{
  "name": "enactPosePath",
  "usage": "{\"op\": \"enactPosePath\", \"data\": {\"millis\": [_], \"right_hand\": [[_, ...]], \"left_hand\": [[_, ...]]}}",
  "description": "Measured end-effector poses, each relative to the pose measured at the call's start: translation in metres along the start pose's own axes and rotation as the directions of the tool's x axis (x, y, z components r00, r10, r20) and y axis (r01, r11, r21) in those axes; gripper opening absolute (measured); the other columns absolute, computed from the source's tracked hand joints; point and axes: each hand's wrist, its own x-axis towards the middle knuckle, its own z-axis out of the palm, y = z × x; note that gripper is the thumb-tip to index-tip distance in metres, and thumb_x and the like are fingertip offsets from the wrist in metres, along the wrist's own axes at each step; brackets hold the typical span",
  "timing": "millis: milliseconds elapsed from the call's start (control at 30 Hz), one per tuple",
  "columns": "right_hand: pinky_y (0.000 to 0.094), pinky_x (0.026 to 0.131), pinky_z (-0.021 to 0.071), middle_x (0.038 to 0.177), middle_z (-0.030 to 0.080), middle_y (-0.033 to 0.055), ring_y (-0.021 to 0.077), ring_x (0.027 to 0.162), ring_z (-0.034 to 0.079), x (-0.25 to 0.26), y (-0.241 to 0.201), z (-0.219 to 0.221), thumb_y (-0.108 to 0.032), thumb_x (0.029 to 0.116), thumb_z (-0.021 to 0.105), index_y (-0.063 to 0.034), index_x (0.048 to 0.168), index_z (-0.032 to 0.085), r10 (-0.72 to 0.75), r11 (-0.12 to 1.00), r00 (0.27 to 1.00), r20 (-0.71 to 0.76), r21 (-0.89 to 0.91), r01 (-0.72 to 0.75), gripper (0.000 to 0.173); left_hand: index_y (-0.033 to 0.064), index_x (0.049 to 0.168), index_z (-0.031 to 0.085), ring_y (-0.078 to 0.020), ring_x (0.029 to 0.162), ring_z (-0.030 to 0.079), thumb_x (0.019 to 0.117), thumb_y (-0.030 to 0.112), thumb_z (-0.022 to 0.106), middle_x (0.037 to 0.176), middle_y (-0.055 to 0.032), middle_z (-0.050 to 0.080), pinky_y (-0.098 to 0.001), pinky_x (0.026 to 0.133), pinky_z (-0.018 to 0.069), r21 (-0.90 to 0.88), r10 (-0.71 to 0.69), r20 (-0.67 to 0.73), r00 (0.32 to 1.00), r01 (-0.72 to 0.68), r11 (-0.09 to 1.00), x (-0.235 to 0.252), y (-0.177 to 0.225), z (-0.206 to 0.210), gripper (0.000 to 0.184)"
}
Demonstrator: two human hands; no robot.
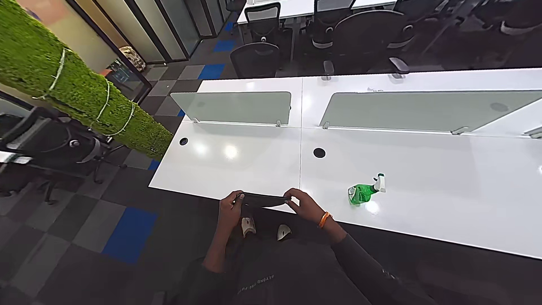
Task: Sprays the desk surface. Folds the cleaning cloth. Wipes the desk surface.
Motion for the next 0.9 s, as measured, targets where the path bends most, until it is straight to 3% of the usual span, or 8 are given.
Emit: {"op": "enactPosePath", "data": {"millis": [67,233,433,500,600,667,800,900], "right_hand": [[0.0341,0.1,0.0539,0.11,0.074,0.009,0.015,0.107,0.069,-0.003,-0.002,-0.002,-0.018,0.1016,0.059,-0.0045,0.112,0.071,0.009,0.999,0.998,-0.061,0.036,-0.007,0.021],[0.0281,0.072,0.0539,0.098,0.073,0.0051,0.0101,0.081,0.065,0.002,-0.011,-0.013,-0.021,0.1034,0.057,-0.0079,0.112,0.071,0.072,0.997,0.978,-0.197,0.039,-0.065,0.021],[0.0291,0.068,0.0592,0.092,0.072,0.0034,0.0099,0.071,0.068,0.014,-0.015,-0.027,-0.02,0.105,0.054,-0.0079,0.113,0.067,0.19,0.979,0.949,-0.25,0.114,-0.166,0.02],[0.0303,0.072,0.061,0.1,0.073,0.0047,0.0102,0.077,0.07,0.02,-0.015,-0.033,-0.016,0.105,0.053,-0.0065,0.116,0.066,0.178,0.98,0.943,-0.28,0.133,-0.146,0.02],[0.0296,0.093,0.0593,0.122,0.072,0.0077,0.0104,0.105,0.07,0.029,-0.018,-0.044,-0.009,0.1045,0.053,-0.0026,0.121,0.067,0.055,0.991,0.931,-0.362,0.134,-0.006,0.023],[0.031,0.1,0.0574,0.129,0.069,0.0121,0.0145,0.118,0.067,0.033,-0.024,-0.053,-0.006,0.1037,0.053,0.001,0.117,0.068,-0.06,0.987,0.905,-0.422,0.109,0.116,0.021],[0.0334,0.101,0.0577,0.132,0.066,0.0165,0.0188,0.12,0.067,0.033,-0.029,-0.057,-0.004,0.1015,0.056,0.0032,0.108,0.069,-0.147,0.972,0.864,-0.482,0.09,0.216,0.017],[0.0356,0.103,0.0568,0.134,0.065,0.0187,0.0217,0.124,0.065,0.026,-0.017,-0.049,-0.005,0.102,0.056,0.0043,0.107,0.069,-0.149,0.968,0.872,-0.466,0.112,0.225,0.017]], "left_hand": [[-0.0003,0.108,0.075,-0.0048,0.089,0.073,0.1017,0.012,0.06,0.098,-0.0077,0.078,-0.0226,0.086,0.0595,-0.004,-0.005,0.003,1.0,0.005,1.0,0.001,-0.002,0.0,0.021],[0.0017,0.101,0.077,-0.0119,0.099,0.07,0.0975,0.008,0.064,0.109,-0.0098,0.074,-0.0268,0.086,0.0597,-0.047,0.102,-0.001,0.995,-0.102,0.994,0.017,-0.002,0.005,0.015],[0.0014,0.101,0.076,-0.0078,0.089,0.071,0.0986,0.009,0.065,0.103,-0.0078,0.075,-0.024,0.08,0.0605,-0.073,0.079,0.049,0.996,-0.075,0.995,0.034,0.005,0.015,0.014],[0.0002,0.105,0.076,-0.0105,0.093,0.073,0.0991,0.008,0.064,0.107,-0.0098,0.075,-0.0269,0.084,0.0619,-0.106,0.085,0.057,0.995,-0.079,0.991,0.043,0.004,0.02,0.015],[-0.0033,0.11,0.074,-0.0157,0.099,0.073,0.0992,0.004,0.063,0.112,-0.0136,0.075,-0.0325,0.09,0.0623,-0.19,0.118,0.029,0.993,-0.11,0.976,0.059,0.011,0.024,0.017],[-0.0045,0.109,0.074,-0.0175,0.102,0.073,0.0988,0.001,0.063,0.112,-0.0146,0.075,-0.034,0.092,0.0622,-0.239,0.18,-0.018,0.984,-0.179,0.954,0.068,0.022,0.024,0.016],[-0.0051,0.106,0.073,-0.018,0.105,0.072,0.097,0.0,0.065,0.116,-0.0157,0.073,-0.0323,0.091,0.0617,-0.262,0.258,-0.075,0.963,-0.269,0.927,0.072,0.03,0.023,0.013],[-0.0055,0.105,0.073,-0.0175,0.105,0.072,0.0963,0.0,0.065,0.118,-0.0163,0.072,-0.0317,0.091,0.0618,-0.256,0.215,-0.042,0.976,-0.218,0.942,0.061,0.015,0.031,0.013]]}}
